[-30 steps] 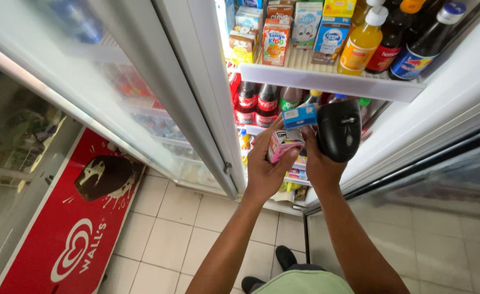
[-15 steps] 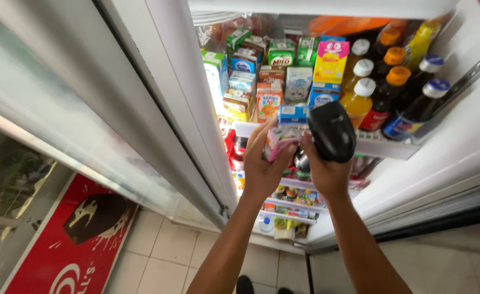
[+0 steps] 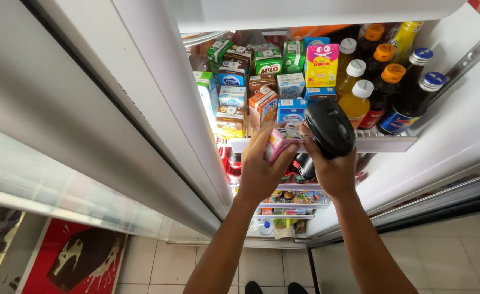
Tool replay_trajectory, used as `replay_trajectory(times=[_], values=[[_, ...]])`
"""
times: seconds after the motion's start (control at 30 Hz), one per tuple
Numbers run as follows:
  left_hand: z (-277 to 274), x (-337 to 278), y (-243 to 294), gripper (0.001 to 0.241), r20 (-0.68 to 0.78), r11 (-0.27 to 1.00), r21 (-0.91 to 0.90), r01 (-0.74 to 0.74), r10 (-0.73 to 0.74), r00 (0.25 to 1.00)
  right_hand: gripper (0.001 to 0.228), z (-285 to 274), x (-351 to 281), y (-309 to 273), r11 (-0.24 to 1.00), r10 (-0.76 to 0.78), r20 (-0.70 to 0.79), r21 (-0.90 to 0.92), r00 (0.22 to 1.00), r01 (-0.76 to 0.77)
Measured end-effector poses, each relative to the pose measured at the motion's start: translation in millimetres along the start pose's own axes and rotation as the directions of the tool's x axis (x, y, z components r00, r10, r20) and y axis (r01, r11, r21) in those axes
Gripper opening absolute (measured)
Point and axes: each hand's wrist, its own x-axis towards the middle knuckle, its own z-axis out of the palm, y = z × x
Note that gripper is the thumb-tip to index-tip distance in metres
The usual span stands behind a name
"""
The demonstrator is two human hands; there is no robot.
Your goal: The person takes small drink cartons from a cardboard box, wipes them with a cloth, and places them into a glass-door refrigerator. The person uses a barcode scanner on some items before placing them on the shelf. The task involves handling multiple cartons and organizing them within the fridge.
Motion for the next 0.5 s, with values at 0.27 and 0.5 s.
replay_trajectory(times=[0.27,0.5], values=[[-8.2,-0.8,-5.8,0.043,0.093,0.931,-0.289,0.223,-0.204,0.975,0.039,-8.8,-8.1,9.8,0.945,0.171,-0.010,0.284,0.985,-0.161],[-31.9,-5.3,21.4,0.062,0.306,0.985,0.171,0.034,-0.086,0.948,0.047,-28.7,-33.7,15.6,0.991,0.052,0.131,0.114,0.990,-0.067]])
